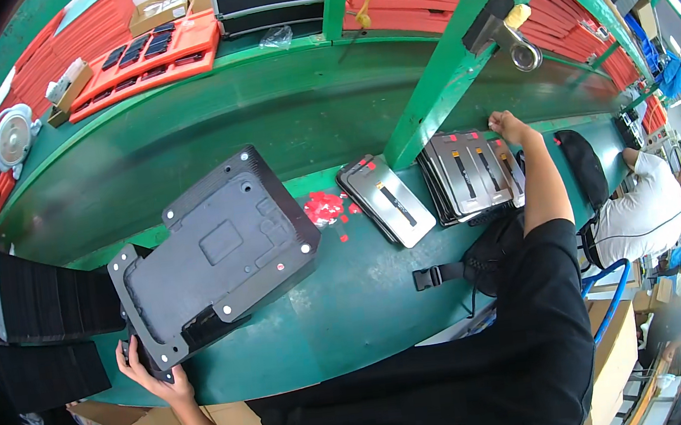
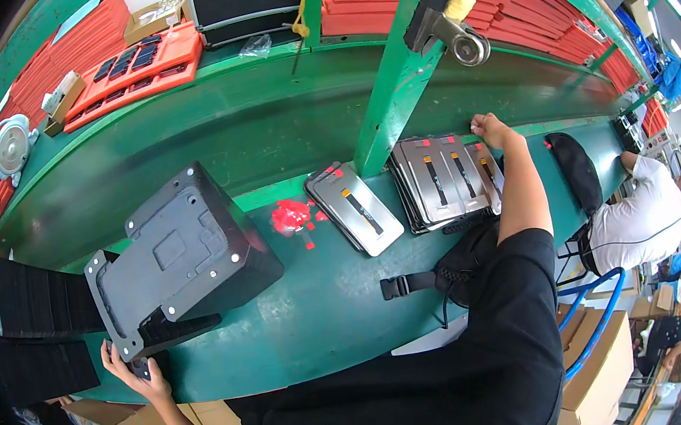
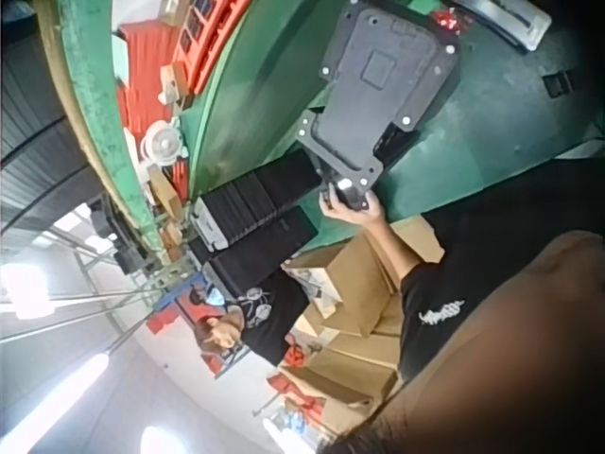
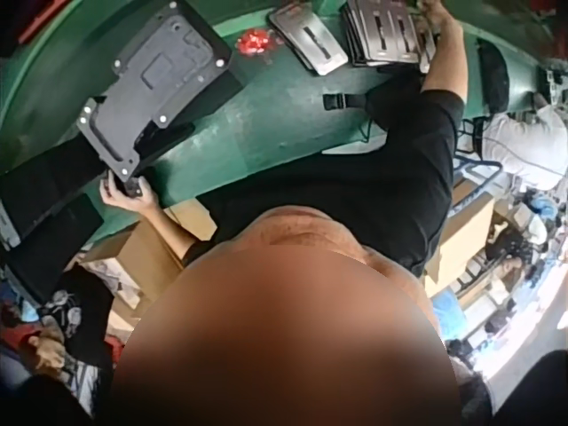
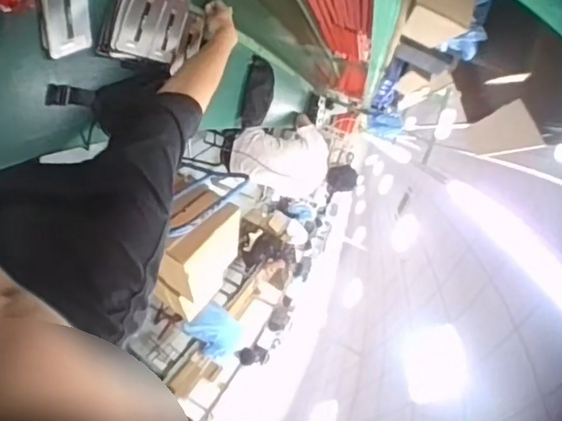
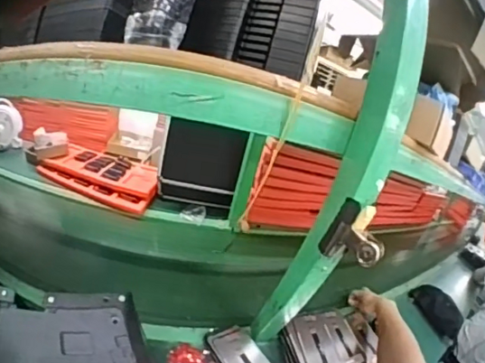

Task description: Assembling electronic devices by fitting components into housings and scanning barcodes for tracking.

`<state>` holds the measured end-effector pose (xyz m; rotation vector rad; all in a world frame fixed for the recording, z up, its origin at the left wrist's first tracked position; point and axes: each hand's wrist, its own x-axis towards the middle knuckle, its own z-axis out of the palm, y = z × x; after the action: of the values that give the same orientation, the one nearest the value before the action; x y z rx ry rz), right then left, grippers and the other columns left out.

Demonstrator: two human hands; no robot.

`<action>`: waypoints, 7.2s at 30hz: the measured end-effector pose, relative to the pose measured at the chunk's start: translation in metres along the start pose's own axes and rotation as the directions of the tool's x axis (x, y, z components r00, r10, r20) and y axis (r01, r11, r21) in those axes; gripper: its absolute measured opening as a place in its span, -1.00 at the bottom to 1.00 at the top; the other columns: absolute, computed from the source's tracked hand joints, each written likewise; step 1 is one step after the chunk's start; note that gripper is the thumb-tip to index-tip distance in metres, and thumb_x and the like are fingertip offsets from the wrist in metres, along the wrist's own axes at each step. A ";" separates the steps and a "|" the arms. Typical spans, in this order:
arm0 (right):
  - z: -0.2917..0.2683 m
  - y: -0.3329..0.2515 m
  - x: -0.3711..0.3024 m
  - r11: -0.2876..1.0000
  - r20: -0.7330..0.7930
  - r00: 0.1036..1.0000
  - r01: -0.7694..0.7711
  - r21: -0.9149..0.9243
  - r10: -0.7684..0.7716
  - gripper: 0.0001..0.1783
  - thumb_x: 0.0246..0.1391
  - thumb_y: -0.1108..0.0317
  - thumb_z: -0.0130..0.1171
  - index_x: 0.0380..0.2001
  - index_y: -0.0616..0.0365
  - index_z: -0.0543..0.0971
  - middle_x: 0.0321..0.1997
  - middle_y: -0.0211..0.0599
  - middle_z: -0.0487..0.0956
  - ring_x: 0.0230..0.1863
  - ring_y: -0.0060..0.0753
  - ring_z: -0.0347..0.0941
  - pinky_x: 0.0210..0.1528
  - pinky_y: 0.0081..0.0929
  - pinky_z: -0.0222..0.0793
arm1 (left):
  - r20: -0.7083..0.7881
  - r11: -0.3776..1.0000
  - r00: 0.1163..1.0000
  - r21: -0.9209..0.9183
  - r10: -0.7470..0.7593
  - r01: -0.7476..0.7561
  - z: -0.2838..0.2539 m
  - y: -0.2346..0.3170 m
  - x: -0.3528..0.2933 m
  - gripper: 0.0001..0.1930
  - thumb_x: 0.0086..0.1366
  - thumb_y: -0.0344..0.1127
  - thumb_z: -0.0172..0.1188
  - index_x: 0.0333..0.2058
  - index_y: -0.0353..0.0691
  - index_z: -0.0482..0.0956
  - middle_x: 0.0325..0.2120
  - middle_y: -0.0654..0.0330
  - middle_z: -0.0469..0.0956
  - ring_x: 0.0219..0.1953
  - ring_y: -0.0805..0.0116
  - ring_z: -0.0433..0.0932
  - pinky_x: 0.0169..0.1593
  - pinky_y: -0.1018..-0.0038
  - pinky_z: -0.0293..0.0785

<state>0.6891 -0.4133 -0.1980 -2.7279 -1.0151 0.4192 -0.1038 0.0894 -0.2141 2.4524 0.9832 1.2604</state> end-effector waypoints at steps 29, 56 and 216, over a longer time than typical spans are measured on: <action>-0.052 -0.184 0.083 0.922 -0.533 0.827 0.329 0.202 -0.179 -0.77 0.29 0.29 0.13 -0.22 0.26 0.61 -0.54 -0.44 0.55 -0.50 -0.49 0.48 -0.33 -0.46 0.52 | -0.012 0.999 1.000 -0.034 0.022 -0.022 0.007 -0.001 0.003 -0.15 0.23 0.23 0.25 0.27 -0.36 0.38 0.31 -0.18 0.25 0.30 -0.13 0.30 0.34 0.04 0.20; -0.009 -0.040 0.002 0.961 -0.117 0.982 -0.172 -0.215 0.150 -0.82 0.10 0.44 0.14 -0.28 0.21 0.68 -0.25 0.13 0.68 -0.12 0.21 0.63 -0.07 -0.06 0.53 | -0.012 0.999 1.000 0.017 -0.029 0.029 0.006 0.008 0.008 -0.11 0.19 0.36 0.23 0.22 -0.33 0.45 0.29 -0.21 0.26 0.31 -0.13 0.29 0.34 0.02 0.19; 0.001 -0.515 -0.027 0.029 -0.650 0.745 0.660 0.751 -0.151 -0.54 0.23 0.53 0.31 0.18 0.27 0.49 -0.24 -0.45 0.67 -0.24 -0.73 0.51 -0.16 -0.68 0.39 | 0.738 0.896 0.580 -0.443 0.345 0.032 0.120 0.273 0.326 -0.73 0.36 -0.12 0.33 -0.19 -0.22 0.72 -0.37 0.32 0.64 -0.40 0.56 0.57 -0.25 0.55 0.51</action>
<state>0.3575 -0.0483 -0.0486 -1.0863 -0.8666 0.2148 0.2509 0.1075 0.0487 2.3500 0.1927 0.1924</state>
